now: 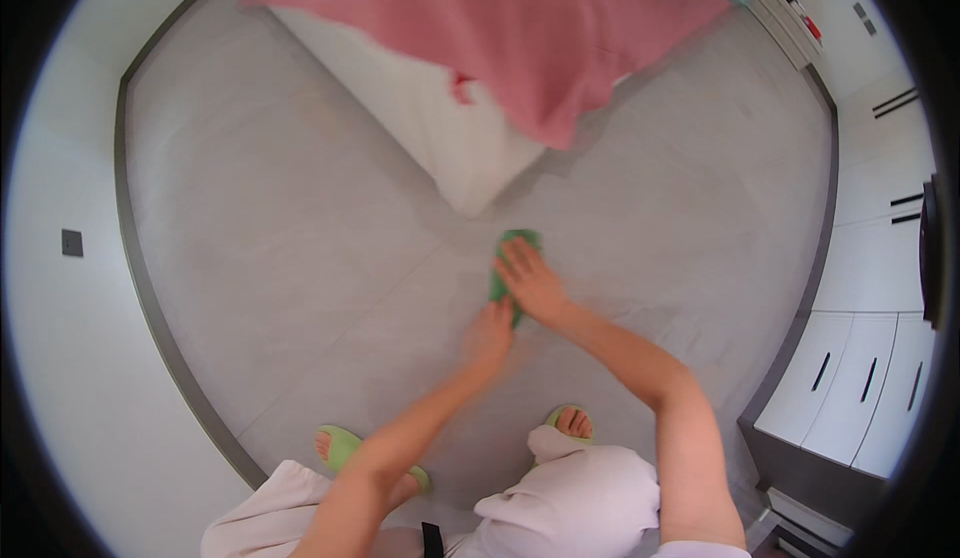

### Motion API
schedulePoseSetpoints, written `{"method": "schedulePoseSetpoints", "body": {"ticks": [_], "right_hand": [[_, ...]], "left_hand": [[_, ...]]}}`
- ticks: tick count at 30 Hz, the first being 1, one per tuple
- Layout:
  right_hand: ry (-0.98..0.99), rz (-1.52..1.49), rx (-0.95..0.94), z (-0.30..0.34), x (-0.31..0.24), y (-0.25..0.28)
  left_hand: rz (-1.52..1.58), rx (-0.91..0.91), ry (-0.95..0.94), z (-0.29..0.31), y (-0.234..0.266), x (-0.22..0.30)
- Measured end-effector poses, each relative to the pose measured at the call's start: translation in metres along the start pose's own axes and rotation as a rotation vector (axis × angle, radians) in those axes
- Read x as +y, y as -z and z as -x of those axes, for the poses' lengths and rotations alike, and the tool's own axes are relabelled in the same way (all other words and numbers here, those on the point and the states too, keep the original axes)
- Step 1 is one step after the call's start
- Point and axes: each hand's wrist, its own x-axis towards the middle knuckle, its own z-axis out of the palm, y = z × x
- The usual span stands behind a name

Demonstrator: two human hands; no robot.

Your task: The person wipes the floor next to a bed and cabinets using a green cloth, then folds the cloth and continues wiping along the baseboard and doorway.

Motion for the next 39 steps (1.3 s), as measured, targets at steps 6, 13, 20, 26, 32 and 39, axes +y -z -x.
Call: {"method": "schedulePoseSetpoints", "body": {"ticks": [6,13,20,26,32,39], "right_hand": [[0.521,-0.257,0.131,-0.002,-0.112,-0.029],[0.436,-0.176,0.221,0.049,-0.062,-0.027],[-0.049,-0.097,0.239,0.109,0.103,0.011],[-0.460,0.007,0.259,0.222,0.175,0.045],[-0.556,0.148,0.179,0.322,0.081,0.051],[-0.418,-0.076,0.060,0.297,-0.122,0.011]], "left_hand": [[0.108,-0.023,0.169,0.127,0.027,-0.027],[-0.030,0.015,0.079,0.119,-0.004,0.036],[-0.141,0.185,-0.249,-0.008,-0.045,0.126],[-0.251,0.091,-0.464,-0.051,-0.061,0.192],[-0.194,0.082,-0.658,-0.006,-0.079,0.180],[-0.304,-0.102,-0.617,0.127,-0.012,0.043]]}}
